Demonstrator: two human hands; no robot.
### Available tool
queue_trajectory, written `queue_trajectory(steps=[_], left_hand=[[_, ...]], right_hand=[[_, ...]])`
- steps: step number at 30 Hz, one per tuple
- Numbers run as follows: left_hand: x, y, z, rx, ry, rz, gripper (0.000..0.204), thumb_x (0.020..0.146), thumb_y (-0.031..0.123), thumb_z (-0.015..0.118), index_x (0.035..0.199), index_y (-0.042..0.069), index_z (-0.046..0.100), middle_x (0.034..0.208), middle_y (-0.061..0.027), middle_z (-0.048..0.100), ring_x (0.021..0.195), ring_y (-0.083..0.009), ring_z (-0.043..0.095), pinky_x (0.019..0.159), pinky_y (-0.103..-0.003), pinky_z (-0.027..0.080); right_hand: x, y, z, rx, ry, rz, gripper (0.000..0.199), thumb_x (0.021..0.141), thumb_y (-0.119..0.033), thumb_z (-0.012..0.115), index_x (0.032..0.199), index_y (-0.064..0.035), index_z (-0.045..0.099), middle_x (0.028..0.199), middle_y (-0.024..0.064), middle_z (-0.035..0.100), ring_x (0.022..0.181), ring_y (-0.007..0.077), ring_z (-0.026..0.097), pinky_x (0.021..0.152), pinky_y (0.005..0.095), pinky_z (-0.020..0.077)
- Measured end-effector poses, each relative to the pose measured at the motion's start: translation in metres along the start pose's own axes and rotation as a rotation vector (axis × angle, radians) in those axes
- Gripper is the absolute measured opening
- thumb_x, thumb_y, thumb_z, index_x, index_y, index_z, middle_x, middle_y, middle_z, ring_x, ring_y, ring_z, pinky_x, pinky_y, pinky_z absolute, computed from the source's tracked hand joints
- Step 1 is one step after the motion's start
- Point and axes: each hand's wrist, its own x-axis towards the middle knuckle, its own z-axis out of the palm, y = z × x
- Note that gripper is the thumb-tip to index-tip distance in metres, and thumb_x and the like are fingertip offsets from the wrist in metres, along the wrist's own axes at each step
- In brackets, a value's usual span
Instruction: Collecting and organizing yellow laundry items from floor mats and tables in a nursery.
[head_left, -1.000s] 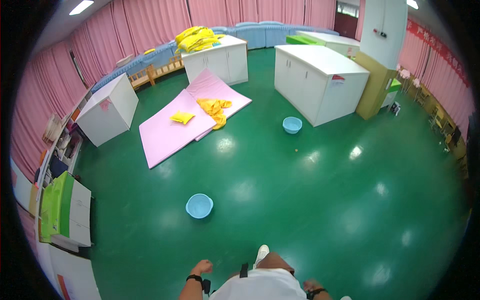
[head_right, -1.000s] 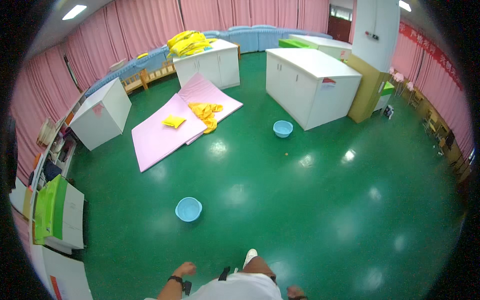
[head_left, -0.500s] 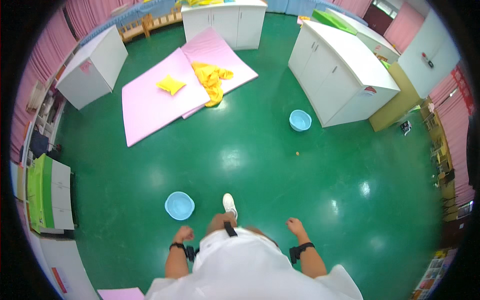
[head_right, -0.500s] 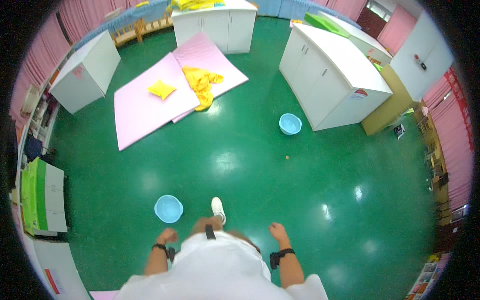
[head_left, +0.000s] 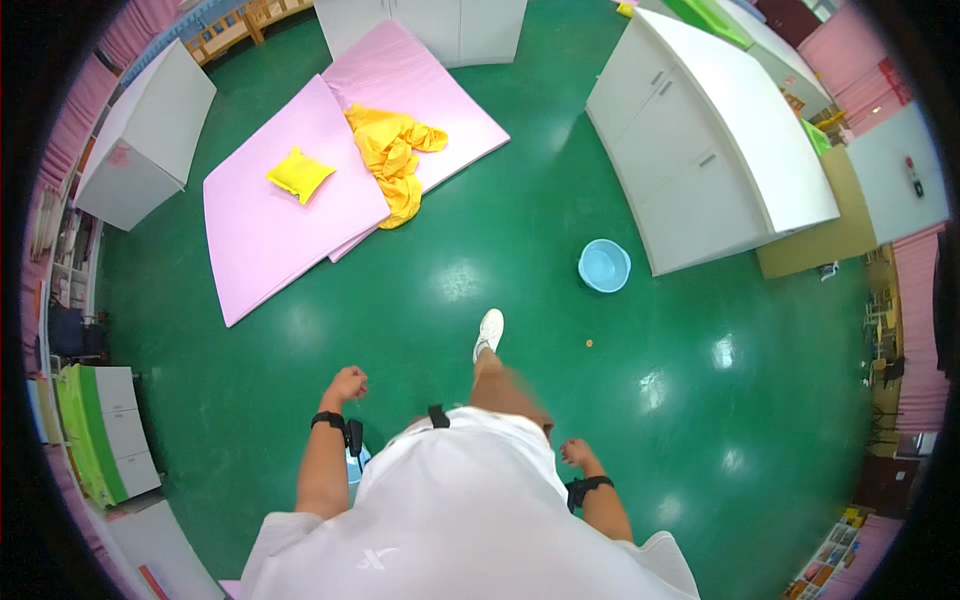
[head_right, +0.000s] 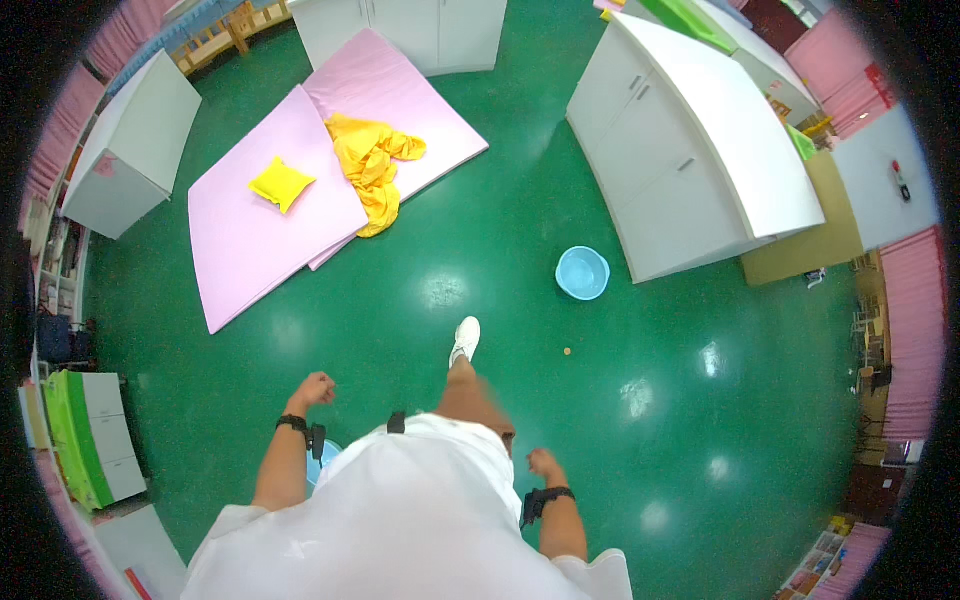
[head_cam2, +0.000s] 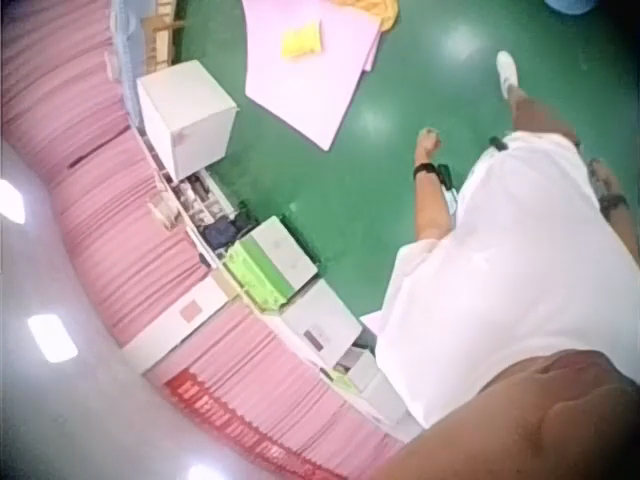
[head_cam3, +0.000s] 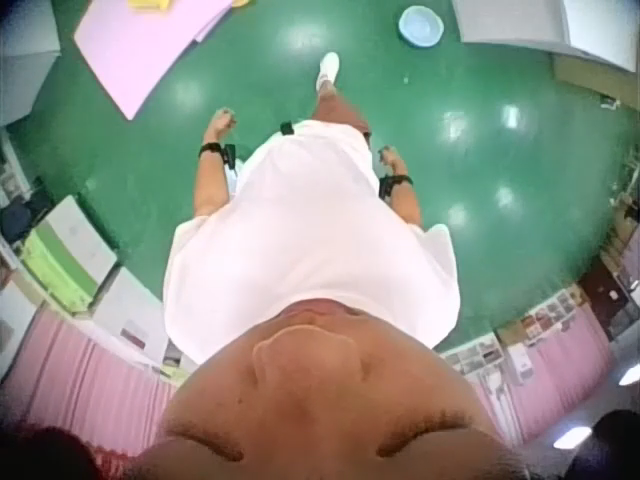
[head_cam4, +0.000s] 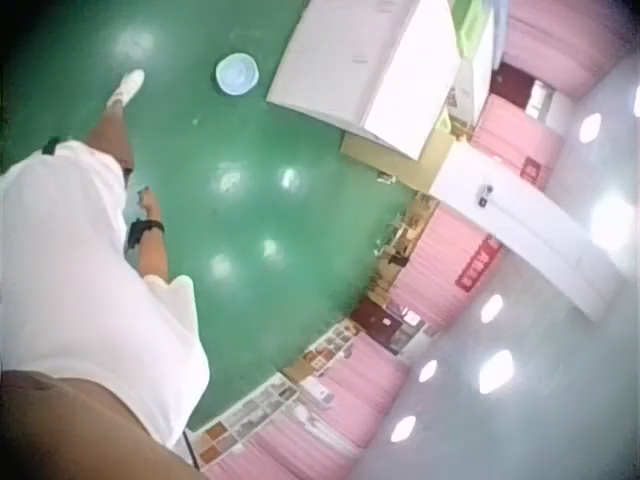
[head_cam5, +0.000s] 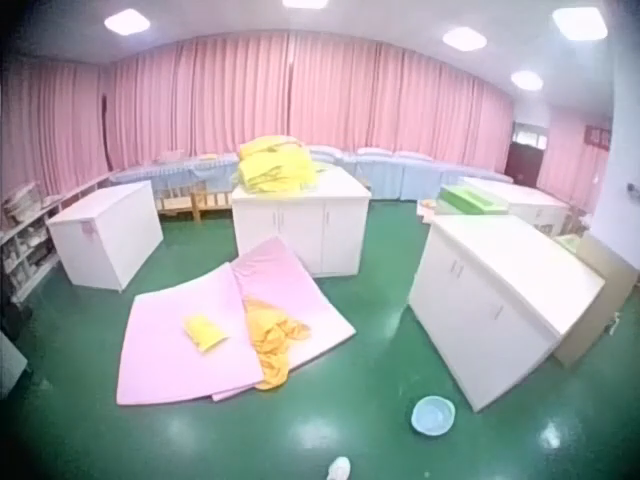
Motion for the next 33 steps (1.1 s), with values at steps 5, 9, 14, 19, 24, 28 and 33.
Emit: queue_trajectory(steps=[5,9,14,19,24,28,33], left_hand=[[0.065,0.109,-0.042,-0.053,0.034,-0.010,0.015,0.085,0.015,0.053,0.093,0.003,0.056,0.078,-0.0107,0.063,0.065,-0.0183,0.062,0.056,-0.032,0.050],[0.102,0.212,-0.061,-0.157,0.108,0.002,0.016,0.086,0.018,0.053,0.094,0.004,0.056,0.080,-0.0084,0.063,0.065,-0.0171,0.061,0.057,-0.031,0.049],[0.185,0.286,-0.102,-0.335,0.084,-0.013,0.016,0.088,0.021,0.052,0.094,0.007,0.055,0.080,-0.0059,0.062,0.064,-0.0149,0.060,0.058,-0.029,0.048],[0.283,0.346,-0.172,-0.584,0.153,-0.050,0.014,0.088,0.021,0.053,0.092,0.007,0.055,0.078,-0.0045,0.061,0.063,-0.0134,0.059,0.056,-0.027,0.047],[0.362,0.399,-0.217,-0.525,0.259,-0.042,0.013,0.089,0.018,0.053,0.089,0.005,0.055,0.075,-0.0049,0.060,0.063,-0.0116,0.057,0.053,-0.025,0.045],[0.419,0.383,-0.201,-0.860,0.236,-0.011,0.012,0.091,0.017,0.054,0.087,0.006,0.054,0.070,-0.0019,0.055,0.060,-0.0108,0.053,0.052,-0.026,0.043],[0.450,0.289,-0.066,-0.908,0.425,-0.365,0.012,0.090,0.016,0.053,0.089,0.004,0.052,0.073,-0.0030,0.053,0.064,-0.0130,0.053,0.054,-0.029,0.045]], right_hand=[[0.117,-0.082,-0.202,0.322,0.092,0.236,0.019,0.078,-0.017,0.057,0.086,-0.0005,0.061,0.072,0.0104,0.065,0.061,0.0209,0.063,0.054,0.0333,0.0501],[0.200,-0.189,-0.366,0.001,0.164,0.068,0.020,0.081,-0.018,0.053,0.086,0.0003,0.060,0.071,0.0117,0.065,0.063,0.0214,0.064,0.058,0.0345,0.0500],[0.323,-0.328,-0.519,-0.123,0.265,-0.056,0.021,0.083,-0.019,0.052,0.086,0.0006,0.059,0.072,0.0107,0.064,0.067,0.0204,0.063,0.063,0.0338,0.0490],[0.431,-0.473,-0.589,-0.108,0.116,-0.154,0.022,0.086,-0.021,0.054,0.092,0.0001,0.056,0.080,0.0142,0.063,0.070,0.0215,0.062,0.067,0.0342,0.0484],[0.549,-0.582,-0.615,-0.257,0.009,-0.186,0.025,0.084,-0.022,0.054,0.097,-0.0009,0.056,0.092,0.0229,0.062,0.090,0.0397,0.059,0.076,0.0450,0.0471],[0.699,-0.662,-0.601,-0.418,-0.068,-0.305,0.041,0.081,-0.026,0.060,0.115,-0.0055,0.048,0.114,0.0264,0.053,0.101,0.0437,0.053,0.079,0.0475,0.0480],[0.897,-0.782,-0.515,-1.188,-0.282,-0.942,0.072,0.077,-0.026,0.065,0.140,-0.0291,0.032,0.144,0.0203,0.027,0.119,0.0462,0.042,0.087,0.0567,0.0454]])
